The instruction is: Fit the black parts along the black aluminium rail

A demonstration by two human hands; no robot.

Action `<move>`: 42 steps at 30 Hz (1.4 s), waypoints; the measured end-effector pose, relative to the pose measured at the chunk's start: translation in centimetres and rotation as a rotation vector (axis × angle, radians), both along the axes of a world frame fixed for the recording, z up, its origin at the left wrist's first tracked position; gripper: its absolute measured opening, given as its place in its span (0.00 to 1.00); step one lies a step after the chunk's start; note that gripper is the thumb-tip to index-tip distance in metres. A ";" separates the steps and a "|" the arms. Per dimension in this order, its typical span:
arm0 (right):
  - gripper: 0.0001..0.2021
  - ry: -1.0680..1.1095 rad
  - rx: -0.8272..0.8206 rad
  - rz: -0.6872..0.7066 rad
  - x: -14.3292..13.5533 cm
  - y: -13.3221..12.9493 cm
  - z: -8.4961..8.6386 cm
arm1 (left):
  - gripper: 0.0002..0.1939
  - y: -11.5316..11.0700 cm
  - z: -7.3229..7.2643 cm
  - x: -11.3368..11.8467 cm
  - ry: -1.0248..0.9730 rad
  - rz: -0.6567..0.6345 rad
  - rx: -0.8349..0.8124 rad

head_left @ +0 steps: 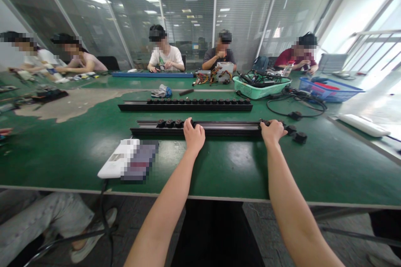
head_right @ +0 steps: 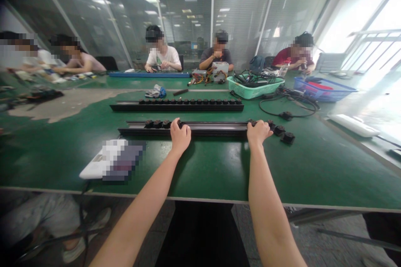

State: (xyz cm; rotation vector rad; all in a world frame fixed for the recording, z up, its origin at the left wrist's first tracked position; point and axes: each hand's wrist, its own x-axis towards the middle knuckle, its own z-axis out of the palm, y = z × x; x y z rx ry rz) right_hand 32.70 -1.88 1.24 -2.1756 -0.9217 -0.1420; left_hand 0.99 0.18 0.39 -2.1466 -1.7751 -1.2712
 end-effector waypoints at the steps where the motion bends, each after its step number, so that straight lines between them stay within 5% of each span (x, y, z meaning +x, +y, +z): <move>1: 0.14 0.003 0.000 -0.007 0.1 -0.1 0.0 | 0.14 0.0 0.0 0.0 0.000 -0.001 0.000; 31: 0.22 0.081 -0.033 -0.362 2.9 -1.3 -0.7 | 0.12 0.0 0.1 -0.1 -0.010 0.007 0.010; 42: 0.22 0.008 -0.022 -0.227 0.7 -2.0 1.0 | 0.17 0.9 1.9 -3.6 -0.016 0.111 0.101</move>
